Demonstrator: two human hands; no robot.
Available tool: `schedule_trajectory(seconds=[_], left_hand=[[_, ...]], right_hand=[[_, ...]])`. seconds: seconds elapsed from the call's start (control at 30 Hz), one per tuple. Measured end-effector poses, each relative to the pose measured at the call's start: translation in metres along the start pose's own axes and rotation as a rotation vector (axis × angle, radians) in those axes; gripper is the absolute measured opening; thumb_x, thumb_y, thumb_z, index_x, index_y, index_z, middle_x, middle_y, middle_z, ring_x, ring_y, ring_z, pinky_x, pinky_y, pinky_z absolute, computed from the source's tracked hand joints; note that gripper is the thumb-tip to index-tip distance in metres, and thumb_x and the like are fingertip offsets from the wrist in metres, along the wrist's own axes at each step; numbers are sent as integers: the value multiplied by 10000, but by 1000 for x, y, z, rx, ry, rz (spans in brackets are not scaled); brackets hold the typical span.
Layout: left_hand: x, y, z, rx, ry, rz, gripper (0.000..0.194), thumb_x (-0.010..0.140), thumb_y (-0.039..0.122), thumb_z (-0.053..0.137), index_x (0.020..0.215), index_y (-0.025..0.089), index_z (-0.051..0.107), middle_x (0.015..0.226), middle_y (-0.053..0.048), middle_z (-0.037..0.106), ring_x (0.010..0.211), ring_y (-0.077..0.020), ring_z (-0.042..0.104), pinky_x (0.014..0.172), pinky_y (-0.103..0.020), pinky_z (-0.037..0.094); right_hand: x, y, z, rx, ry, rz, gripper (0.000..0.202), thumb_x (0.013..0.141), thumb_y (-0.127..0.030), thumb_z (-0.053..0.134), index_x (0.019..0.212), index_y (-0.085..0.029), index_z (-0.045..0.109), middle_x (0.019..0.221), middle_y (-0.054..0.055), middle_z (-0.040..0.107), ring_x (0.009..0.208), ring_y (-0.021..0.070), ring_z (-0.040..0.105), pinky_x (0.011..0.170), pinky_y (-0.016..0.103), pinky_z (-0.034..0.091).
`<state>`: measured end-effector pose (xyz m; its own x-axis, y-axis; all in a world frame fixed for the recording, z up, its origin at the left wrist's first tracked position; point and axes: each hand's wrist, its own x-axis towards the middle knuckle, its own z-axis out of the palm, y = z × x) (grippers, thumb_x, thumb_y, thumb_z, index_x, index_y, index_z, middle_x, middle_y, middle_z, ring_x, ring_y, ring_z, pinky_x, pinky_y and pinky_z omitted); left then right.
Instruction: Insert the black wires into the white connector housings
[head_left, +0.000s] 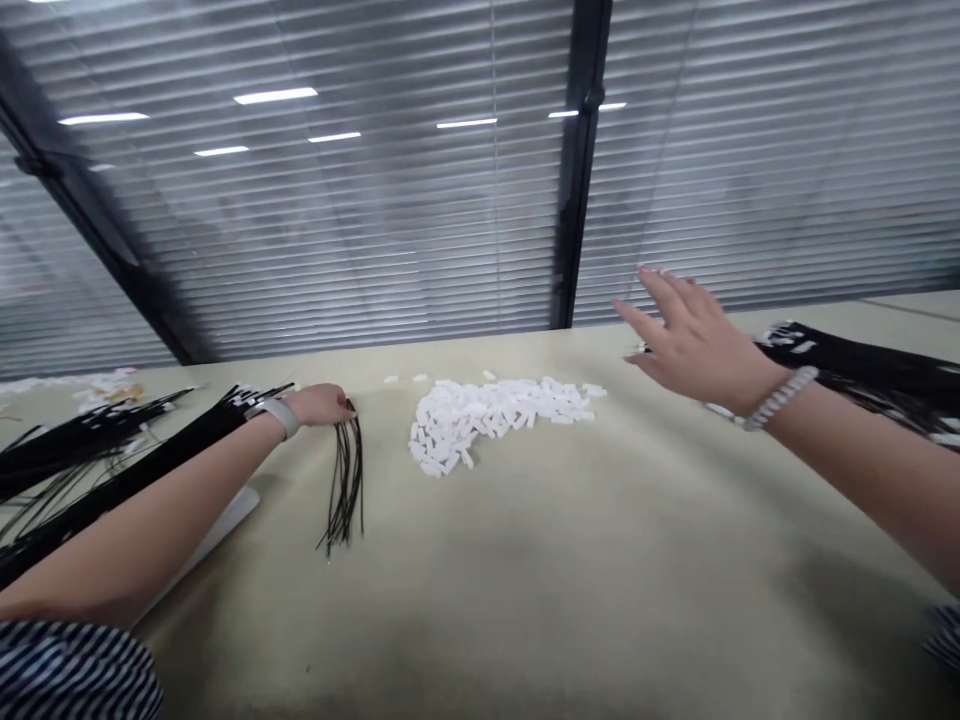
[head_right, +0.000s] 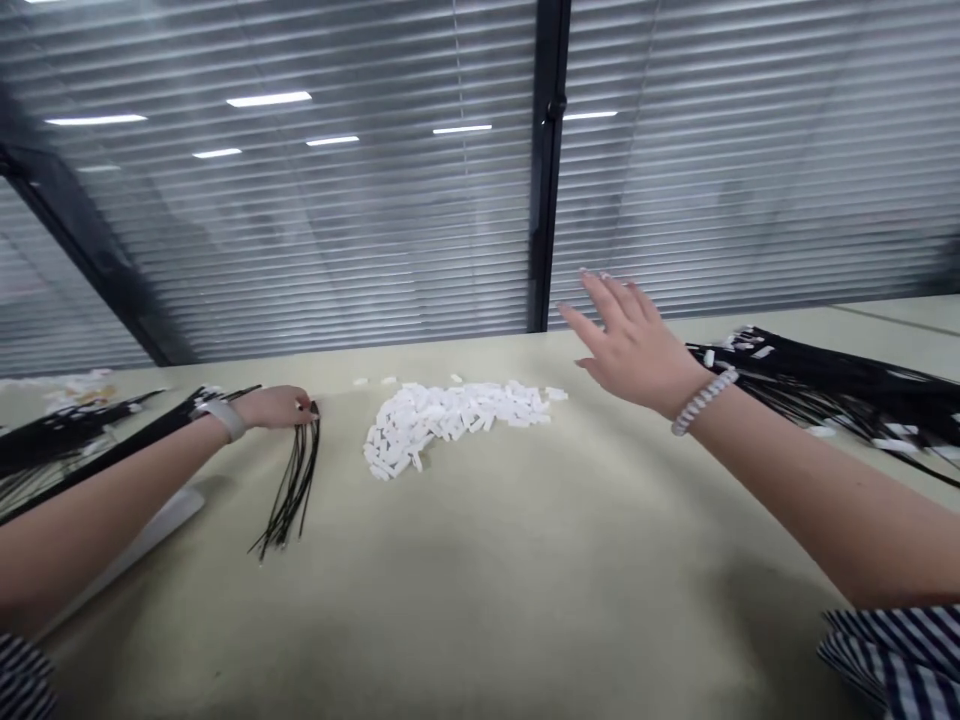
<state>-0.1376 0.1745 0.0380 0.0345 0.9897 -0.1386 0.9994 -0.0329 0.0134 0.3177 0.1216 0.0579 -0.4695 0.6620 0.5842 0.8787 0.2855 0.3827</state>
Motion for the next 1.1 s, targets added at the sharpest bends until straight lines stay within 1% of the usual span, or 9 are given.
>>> schedule_trajectory(seconds=[0.27,0.47,0.57,0.67,0.77,0.83,0.9,0.97,1.1], left_hand=[[15,-5,-4,-53,-104,-126,302,832,291,472,1084,125,487,1044,-81,535,874,-171,554,734,-358,478],[5,-1,-13,-187,-151,-75,262,823,328,477,933,100,544,837,-36,572,692,-126,561,605,-276,478],[-16,14,-33,-314,-106,63,291,780,388,504,840,108,555,651,-8,535,519,-96,505,474,-215,416],[-51,42,-63,-439,-37,236,299,759,431,498,885,165,550,699,-4,538,528,-86,505,478,-191,414],[-96,78,-95,-524,8,418,329,718,403,563,974,197,571,719,-14,561,558,-115,546,516,-214,454],[-123,99,-111,-541,88,500,308,701,345,598,977,207,606,718,-23,599,569,-130,567,474,-192,437],[-143,114,-120,-581,136,529,299,704,316,599,981,205,621,679,-15,612,522,-115,564,430,-169,422],[-153,121,-121,-641,166,528,296,711,297,594,980,179,628,595,-6,594,485,-101,552,399,-150,404],[-151,126,-94,-1084,62,523,156,694,243,622,820,153,637,565,2,560,470,-83,538,440,-164,461]], right_hand=[[21,-44,-29,118,89,-175,502,774,-233,477,1250,-121,362,1399,157,116,1268,318,166,973,518,244],[17,-86,-27,653,-57,-190,441,735,-160,514,1172,-141,457,1397,137,148,1287,281,127,1035,505,135],[15,-108,-22,797,-130,-154,496,734,-265,544,1204,-158,424,1375,141,212,1277,265,177,1018,485,217],[24,-134,-26,984,-217,-132,623,753,-416,506,1284,-164,301,1327,147,309,1230,228,301,964,422,340],[38,-162,-42,1186,-297,-176,695,781,-464,447,1331,-159,152,1270,147,394,1105,153,464,827,271,460],[45,-175,-59,1371,-367,-208,674,779,-488,438,1308,-168,169,1152,118,503,959,108,553,735,210,481],[46,-175,-75,1703,-519,-162,539,797,-457,429,1220,-155,289,924,59,581,793,82,584,698,210,477],[40,-160,-90,1864,-610,-79,375,820,-424,401,1062,-137,417,712,-9,535,610,51,539,627,206,463],[15,-102,-102,1534,-659,22,324,821,-434,388,886,-145,520,660,-28,469,534,32,430,495,163,365]])
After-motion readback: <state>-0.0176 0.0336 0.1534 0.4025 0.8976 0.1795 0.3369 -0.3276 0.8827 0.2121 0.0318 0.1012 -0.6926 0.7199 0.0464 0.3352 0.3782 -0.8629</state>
